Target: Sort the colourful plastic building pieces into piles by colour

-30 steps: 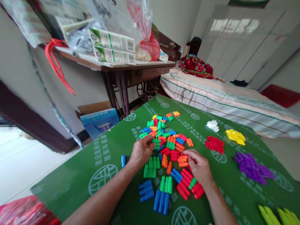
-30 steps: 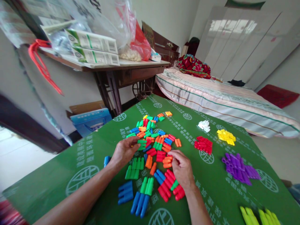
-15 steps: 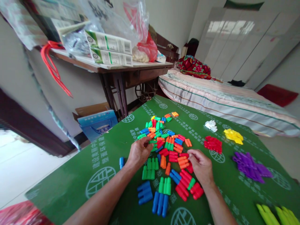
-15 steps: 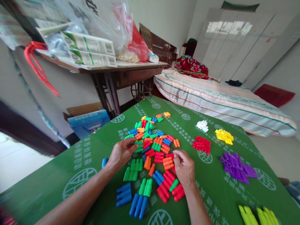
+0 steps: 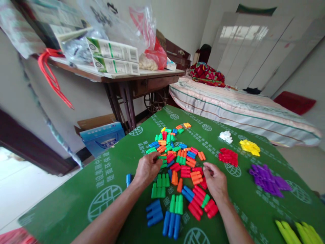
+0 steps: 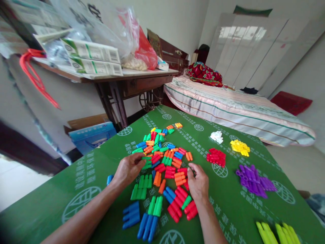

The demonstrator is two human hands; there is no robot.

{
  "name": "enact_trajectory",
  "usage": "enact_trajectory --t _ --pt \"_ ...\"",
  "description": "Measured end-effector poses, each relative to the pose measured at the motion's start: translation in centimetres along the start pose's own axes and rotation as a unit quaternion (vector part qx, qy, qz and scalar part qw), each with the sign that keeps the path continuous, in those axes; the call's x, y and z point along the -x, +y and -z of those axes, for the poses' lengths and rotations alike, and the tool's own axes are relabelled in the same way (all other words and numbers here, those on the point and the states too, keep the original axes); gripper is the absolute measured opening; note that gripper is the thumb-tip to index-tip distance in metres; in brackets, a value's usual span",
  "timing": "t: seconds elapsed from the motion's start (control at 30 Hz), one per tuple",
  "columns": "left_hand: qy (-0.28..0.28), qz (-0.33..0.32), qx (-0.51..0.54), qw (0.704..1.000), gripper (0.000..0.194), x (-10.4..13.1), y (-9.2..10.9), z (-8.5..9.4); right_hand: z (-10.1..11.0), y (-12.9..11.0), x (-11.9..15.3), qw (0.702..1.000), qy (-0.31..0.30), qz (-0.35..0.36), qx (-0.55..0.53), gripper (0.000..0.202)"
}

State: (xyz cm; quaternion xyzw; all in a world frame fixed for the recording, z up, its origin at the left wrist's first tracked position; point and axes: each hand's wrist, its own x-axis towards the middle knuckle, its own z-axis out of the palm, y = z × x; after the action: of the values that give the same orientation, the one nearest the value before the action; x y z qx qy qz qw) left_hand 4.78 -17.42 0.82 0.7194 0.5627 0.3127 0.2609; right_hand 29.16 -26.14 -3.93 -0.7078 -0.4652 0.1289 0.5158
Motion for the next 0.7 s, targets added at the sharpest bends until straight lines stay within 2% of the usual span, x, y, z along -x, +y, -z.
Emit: enact_trajectory --t 0.2,0.3,0.53,0.63,0.7 --pt "0.010 -0.005 -0.083 0.997 0.026 0.2 0.4 0.3 -1.3 -1.4 1.0 0.995 -0.067 0.044 -0.052 0.023" --pt "0.009 -0.014 -0.123 0.992 0.029 0.3 0.5 0.5 -1.5 -1.6 1.1 0.993 -0.080 0.044 -0.075 0.022" --pt "0.012 -0.033 -0.200 0.979 0.039 0.3 -0.1 0.3 -1.1 -1.0 0.5 0.993 -0.018 -0.030 -0.113 0.028" --pt "0.052 -0.056 -0.203 0.976 0.037 0.3 -0.1 0.4 -1.0 -0.8 0.2 0.992 -0.004 -0.038 -0.117 0.029" --pt "0.097 -0.081 -0.170 0.977 0.035 0.4 0.7 1.0 -0.9 -0.5 0.0 0.993 -0.004 -0.035 -0.110 0.028"
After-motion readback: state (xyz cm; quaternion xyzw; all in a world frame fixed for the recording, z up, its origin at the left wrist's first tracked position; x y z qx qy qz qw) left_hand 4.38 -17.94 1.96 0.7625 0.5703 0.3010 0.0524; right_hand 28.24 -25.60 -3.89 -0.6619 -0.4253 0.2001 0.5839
